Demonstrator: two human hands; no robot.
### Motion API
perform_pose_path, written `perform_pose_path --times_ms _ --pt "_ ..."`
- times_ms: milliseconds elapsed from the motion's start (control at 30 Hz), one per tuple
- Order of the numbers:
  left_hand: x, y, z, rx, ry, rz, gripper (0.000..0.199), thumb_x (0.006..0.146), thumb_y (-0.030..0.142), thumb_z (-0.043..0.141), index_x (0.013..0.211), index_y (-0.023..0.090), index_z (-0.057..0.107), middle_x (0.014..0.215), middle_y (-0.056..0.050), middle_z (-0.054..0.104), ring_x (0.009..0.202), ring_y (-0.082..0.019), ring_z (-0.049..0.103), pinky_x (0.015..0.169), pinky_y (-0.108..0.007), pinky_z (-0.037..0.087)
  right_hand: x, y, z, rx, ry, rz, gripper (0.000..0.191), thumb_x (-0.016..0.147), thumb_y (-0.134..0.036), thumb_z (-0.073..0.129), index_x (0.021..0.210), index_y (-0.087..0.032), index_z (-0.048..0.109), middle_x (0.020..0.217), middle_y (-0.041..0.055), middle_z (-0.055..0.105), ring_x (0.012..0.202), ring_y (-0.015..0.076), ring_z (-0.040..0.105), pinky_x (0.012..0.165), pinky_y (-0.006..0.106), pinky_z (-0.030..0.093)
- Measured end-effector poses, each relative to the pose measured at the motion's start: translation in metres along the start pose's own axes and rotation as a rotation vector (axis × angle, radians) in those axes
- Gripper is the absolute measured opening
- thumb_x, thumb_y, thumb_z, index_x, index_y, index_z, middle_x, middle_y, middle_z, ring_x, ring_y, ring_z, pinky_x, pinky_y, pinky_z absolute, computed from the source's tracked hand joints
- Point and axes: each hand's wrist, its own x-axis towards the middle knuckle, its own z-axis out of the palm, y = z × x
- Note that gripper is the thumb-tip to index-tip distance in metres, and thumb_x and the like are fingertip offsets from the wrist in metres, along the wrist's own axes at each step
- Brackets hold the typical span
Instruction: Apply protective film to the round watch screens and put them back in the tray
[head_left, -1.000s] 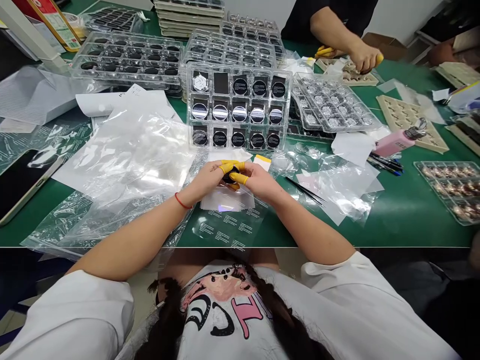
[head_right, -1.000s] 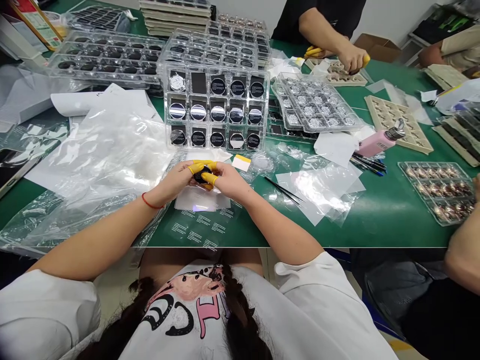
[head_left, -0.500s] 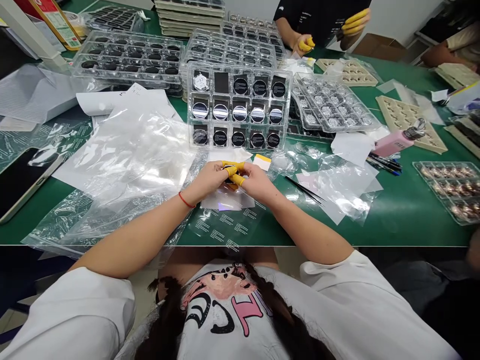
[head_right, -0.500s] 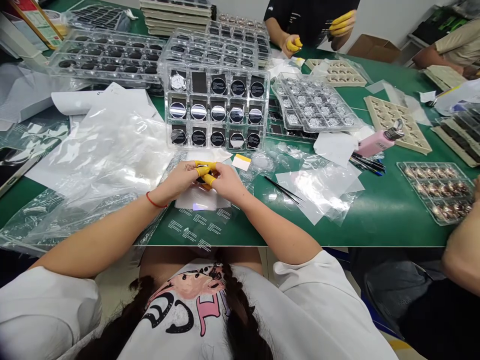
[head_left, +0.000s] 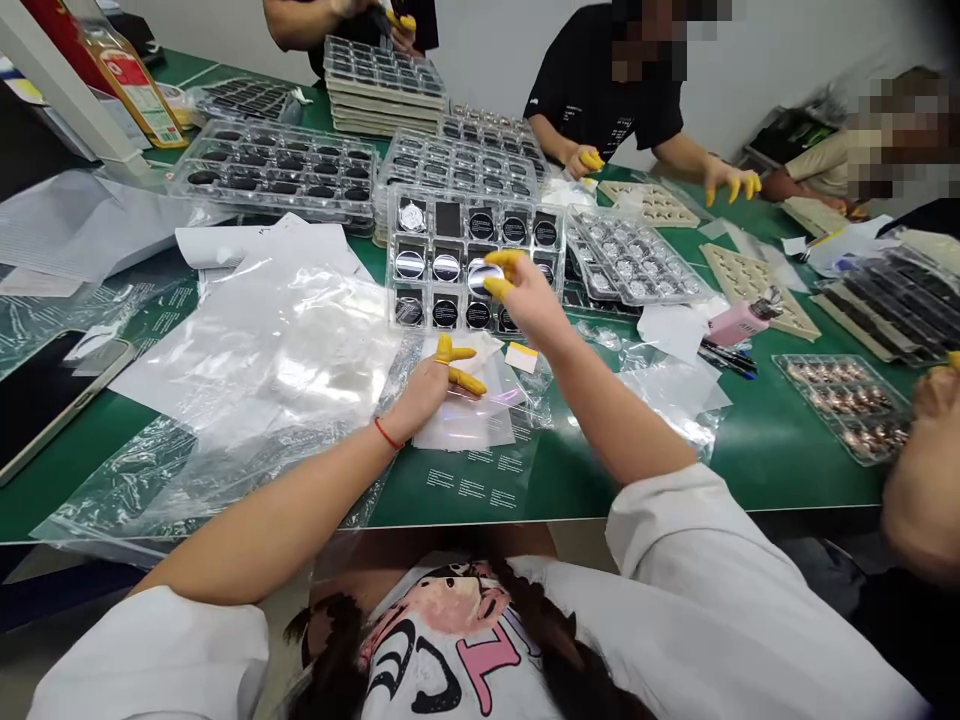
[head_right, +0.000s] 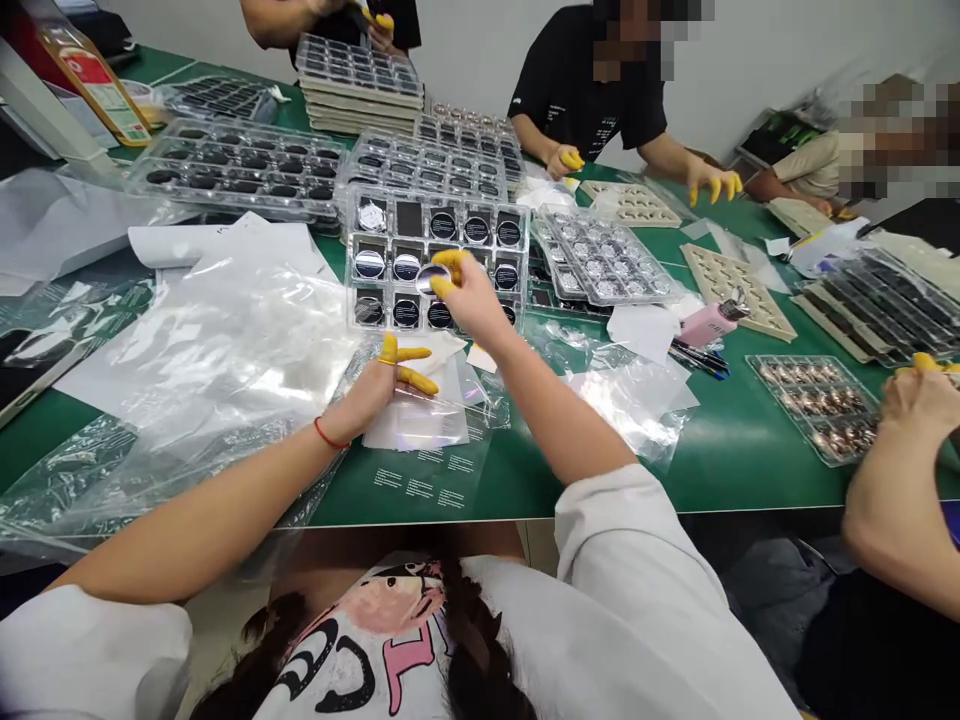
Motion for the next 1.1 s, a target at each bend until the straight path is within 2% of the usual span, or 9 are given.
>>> perform_pose_path --times_ms 167,267,433,567,667,767,900,1000,1100 --pt "-0.004 -0.002 0.003 -0.007 -0.052 0.025 0.075 0.09 0.07 0.04 0.121 0.005 0.06 0.075 -0.011 0.076 0.071 -0.02 0.074 0.077 -0.033 0.058 0.11 -0.006 0.017 -0.377 0.105 -0.195 0.032 0.088 -0.007 0.054 0.119 -0.014 0.054 0.081 -0.0001 0.049 0.077 0.0126 0.05 0.085 0.034 0.046" --pt "-0.004 -0.003 0.003 -0.018 -0.07 0.028 0.068 0.092 0.065 0.04 0.119 0.006 0.06 0.074 -0.01 0.076 0.071 -0.02 0.074 0.078 -0.034 0.057 0.142 -0.003 0.029 -0.557 0.03 -0.186 0.03 0.089 -0.009 0.055 0.119 -0.014 0.057 0.089 0.0037 0.054 0.087 0.0164 0.054 0.09 0.038 0.046" --pt "-0.004 -0.001 0.002 0.039 -0.065 0.043 0.049 0.095 0.053 0.04 0.111 0.013 0.064 0.077 -0.008 0.076 0.075 -0.02 0.074 0.082 -0.038 0.057 0.145 -0.01 0.047 -0.861 0.084 -0.293 0.022 0.09 -0.016 0.056 0.109 -0.011 0.066 0.119 0.0177 0.057 0.119 0.0316 0.049 0.102 0.05 0.04" --pt "-0.005 -0.001 0.001 0.11 -0.06 0.049 0.041 0.094 0.049 0.044 0.112 0.017 0.063 0.084 -0.007 0.077 0.08 -0.021 0.075 0.087 -0.04 0.058 0.142 -0.021 0.076 -1.002 -0.06 -0.354 0.026 0.086 -0.019 0.062 0.11 -0.007 0.065 0.121 0.0217 0.059 0.119 0.0336 0.052 0.102 0.049 0.042" --pt "-0.006 -0.002 0.0 0.142 -0.051 0.06 0.049 0.091 0.055 0.048 0.117 0.014 0.06 0.087 -0.009 0.077 0.08 -0.021 0.075 0.087 -0.04 0.058 0.147 -0.027 0.099 -0.973 -0.052 -0.273 0.023 0.083 -0.003 0.055 0.105 -0.007 0.062 0.115 0.0167 0.062 0.112 0.0254 0.058 0.102 0.043 0.044" --pt "-0.004 -0.002 0.0 0.148 -0.053 0.092 0.062 0.085 0.061 0.057 0.121 0.011 0.058 0.087 -0.01 0.077 0.079 -0.021 0.074 0.085 -0.038 0.058 0.149 -0.035 0.107 -0.945 -0.012 -0.241 0.032 0.088 -0.006 0.031 0.102 -0.01 0.06 0.103 0.0012 0.056 0.108 0.0137 0.057 0.097 0.037 0.043" --pt "-0.001 0.001 -0.001 0.116 -0.019 0.113 0.065 0.078 0.053 0.069 0.126 0.013 0.054 0.089 -0.008 0.076 0.079 -0.02 0.075 0.086 -0.038 0.058 0.112 -0.052 0.082 -1.007 -0.051 -0.393 0.025 0.088 -0.013 0.04 0.103 -0.018 0.06 0.105 -0.0058 0.052 0.103 0.0093 0.053 0.094 0.027 0.041" --pt "-0.001 0.005 -0.002 0.074 0.031 0.13 0.059 0.08 0.053 0.069 0.125 0.018 0.055 0.087 -0.003 0.076 0.079 -0.017 0.074 0.086 -0.034 0.057 0.045 -0.063 0.042 -0.899 -0.135 -0.504 0.019 0.092 -0.024 0.05 0.108 -0.018 0.061 0.11 -0.0019 0.054 0.09 0.0086 0.054 0.084 0.021 0.041" --pt "-0.002 0.007 -0.002 0.015 -0.041 0.218 0.056 0.079 0.061 0.067 0.117 0.021 0.059 0.085 -0.001 0.075 0.078 -0.018 0.074 0.085 -0.033 0.058 -0.029 -0.054 0.006 -0.786 -0.257 -0.501 0.021 0.096 -0.025 0.051 0.108 -0.017 0.066 0.107 0.0047 0.058 0.095 0.0147 0.056 0.077 0.022 0.041"
